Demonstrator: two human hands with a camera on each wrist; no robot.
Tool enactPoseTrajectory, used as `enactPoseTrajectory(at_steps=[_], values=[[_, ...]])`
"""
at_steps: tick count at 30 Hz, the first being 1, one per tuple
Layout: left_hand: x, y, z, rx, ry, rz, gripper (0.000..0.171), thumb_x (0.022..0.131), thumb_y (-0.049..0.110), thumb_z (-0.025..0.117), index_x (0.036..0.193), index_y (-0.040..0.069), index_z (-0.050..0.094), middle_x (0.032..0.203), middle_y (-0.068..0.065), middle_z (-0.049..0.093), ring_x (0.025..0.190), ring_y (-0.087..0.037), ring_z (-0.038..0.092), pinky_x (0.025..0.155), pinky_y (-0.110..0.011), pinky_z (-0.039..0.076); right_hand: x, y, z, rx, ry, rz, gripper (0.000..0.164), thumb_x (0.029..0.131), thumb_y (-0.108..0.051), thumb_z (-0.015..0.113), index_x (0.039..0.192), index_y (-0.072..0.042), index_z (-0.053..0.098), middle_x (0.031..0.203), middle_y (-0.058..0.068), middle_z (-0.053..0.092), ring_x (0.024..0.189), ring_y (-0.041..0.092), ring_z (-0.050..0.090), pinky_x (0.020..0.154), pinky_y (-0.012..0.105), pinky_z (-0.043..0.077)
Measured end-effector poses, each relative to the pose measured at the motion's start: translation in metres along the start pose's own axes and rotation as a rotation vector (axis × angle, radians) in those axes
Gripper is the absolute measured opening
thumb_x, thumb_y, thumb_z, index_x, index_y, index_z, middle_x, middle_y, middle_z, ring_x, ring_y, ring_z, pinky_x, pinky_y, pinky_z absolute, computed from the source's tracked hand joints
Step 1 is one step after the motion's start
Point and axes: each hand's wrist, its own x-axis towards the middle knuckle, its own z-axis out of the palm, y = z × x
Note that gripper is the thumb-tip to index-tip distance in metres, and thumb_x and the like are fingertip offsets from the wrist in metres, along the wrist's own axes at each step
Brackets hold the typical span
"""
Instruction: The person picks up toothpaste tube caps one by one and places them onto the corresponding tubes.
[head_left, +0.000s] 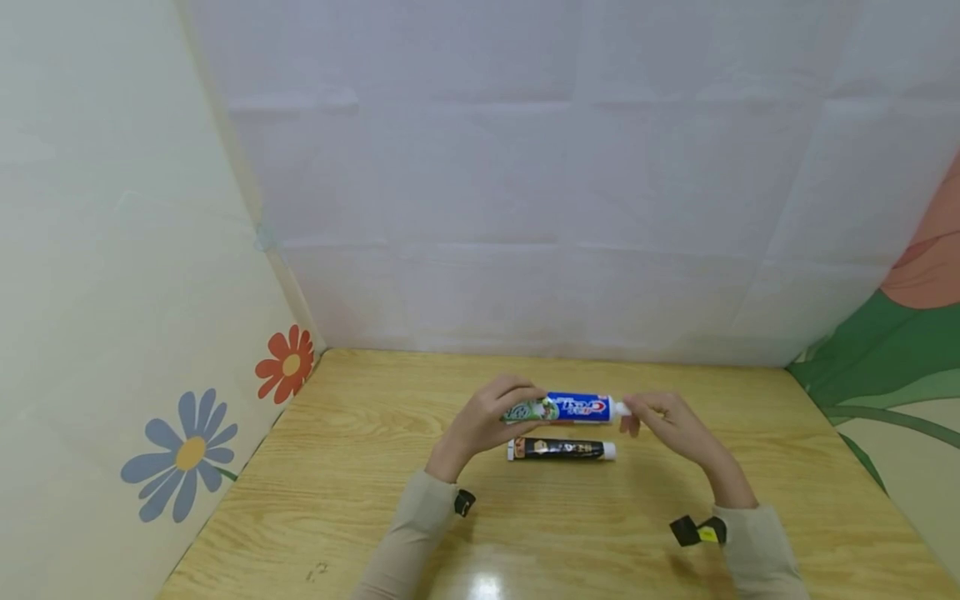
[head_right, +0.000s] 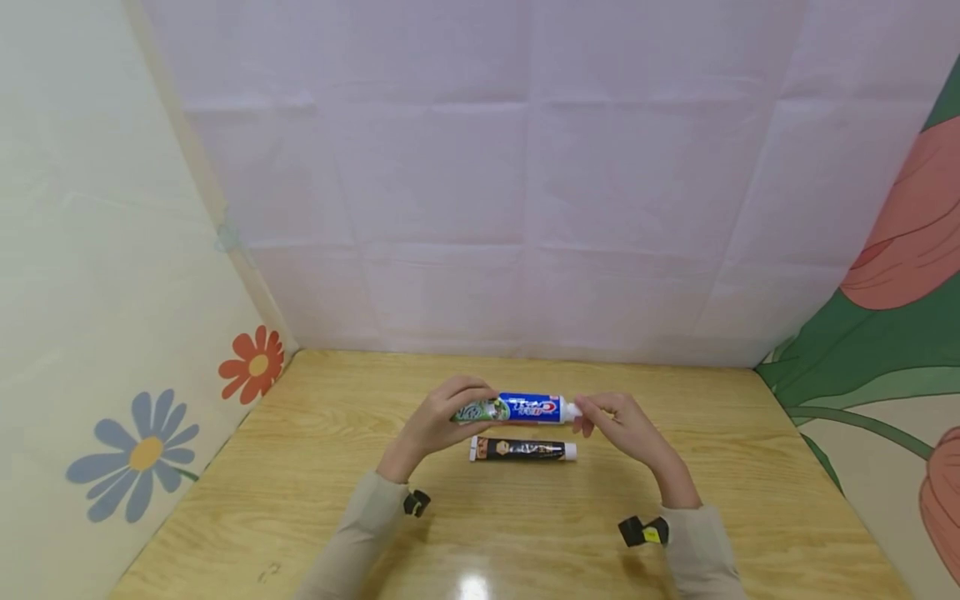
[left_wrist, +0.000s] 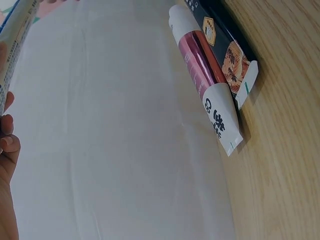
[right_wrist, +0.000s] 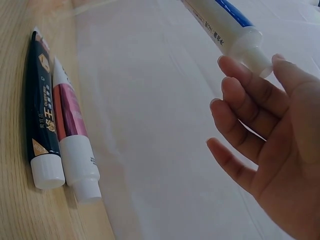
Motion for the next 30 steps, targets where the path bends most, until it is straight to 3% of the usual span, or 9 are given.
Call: enactPoseTrajectory(at_steps=[5, 9, 13, 16, 20, 25, 30], values=[[0.001, 0.000, -0.001, -0.007, 0.004, -0.005, 0.045, 0.073, 0.020, 0.080, 0.112, 0.008, 0.063, 0.106, -0.006, 0.060, 0.096, -0.014, 0.058, 0.084, -0.014, 0.048, -0.002, 0.018, 0.001, -0.006, 0.003, 0.021, 0.033, 0.096, 0.001, 0.041, 0.082, -0.009, 0.069, 0.074, -0.008, 0.066, 0.069, 0.012, 0.062, 0.074, 0.028, 0.049], [0.001, 0.000, -0.001, -0.004, 0.010, -0.004, 0.043, 0.074, 0.022, 0.078, 0.112, 0.008, 0.063, 0.105, -0.006, 0.060, 0.095, -0.014, 0.058, 0.085, -0.014, 0.048, -0.004, 0.020, 0.001, -0.025, 0.009, 0.061, 0.025, 0.096, -0.008, 0.047, 0.083, -0.015, 0.067, 0.079, -0.007, 0.066, 0.076, 0.009, 0.061, 0.073, 0.030, 0.049], [0.001, 0.000, -0.002, -0.006, 0.012, -0.002, 0.043, 0.074, 0.022, 0.079, 0.112, 0.007, 0.063, 0.105, -0.006, 0.061, 0.095, -0.014, 0.058, 0.085, -0.015, 0.048, -0.005, 0.016, 0.001, -0.086, 0.031, 0.116, 0.010, 0.093, -0.019, 0.057, 0.096, -0.017, 0.067, 0.086, -0.004, 0.066, 0.081, 0.008, 0.059, 0.073, 0.034, 0.048], [0.001, 0.000, -0.002, -0.004, 0.013, -0.002, 0.045, 0.072, 0.020, 0.080, 0.111, 0.007, 0.064, 0.104, -0.006, 0.061, 0.095, -0.014, 0.058, 0.085, -0.015, 0.048, -0.004, 0.011, 0.001, -0.114, 0.040, 0.140, 0.018, 0.090, -0.021, 0.061, 0.107, -0.017, 0.066, 0.093, -0.005, 0.066, 0.085, 0.007, 0.057, 0.079, 0.040, 0.045], [0.001, 0.000, -0.003, 0.003, 0.019, 0.001, 0.047, 0.069, 0.018, 0.082, 0.111, 0.007, 0.064, 0.104, -0.006, 0.061, 0.094, -0.014, 0.058, 0.085, -0.014, 0.048, -0.004, 0.010, 0.002, -0.099, 0.050, 0.139, 0.024, 0.087, -0.024, 0.065, 0.111, -0.021, 0.064, 0.092, -0.011, 0.063, 0.085, 0.007, 0.056, 0.084, 0.044, 0.042], [0.001, 0.000, -0.003, 0.004, 0.021, -0.001, 0.047, 0.068, 0.017, 0.082, 0.110, 0.007, 0.064, 0.103, -0.006, 0.061, 0.094, -0.014, 0.059, 0.085, -0.014, 0.047, -0.004, 0.015, 0.002, -0.083, 0.071, 0.108, 0.030, 0.084, -0.025, 0.069, 0.113, -0.020, 0.062, 0.090, -0.013, 0.062, 0.084, 0.007, 0.057, 0.083, 0.041, 0.044], [0.000, 0.000, -0.003, 0.009, 0.017, -0.007, 0.047, 0.068, 0.018, 0.082, 0.111, 0.007, 0.064, 0.104, -0.006, 0.060, 0.094, -0.014, 0.059, 0.085, -0.014, 0.048, -0.004, 0.016, 0.003, -0.098, 0.081, 0.072, 0.028, 0.085, -0.020, 0.069, 0.112, -0.020, 0.061, 0.091, -0.011, 0.063, 0.083, 0.007, 0.057, 0.081, 0.031, 0.046]])
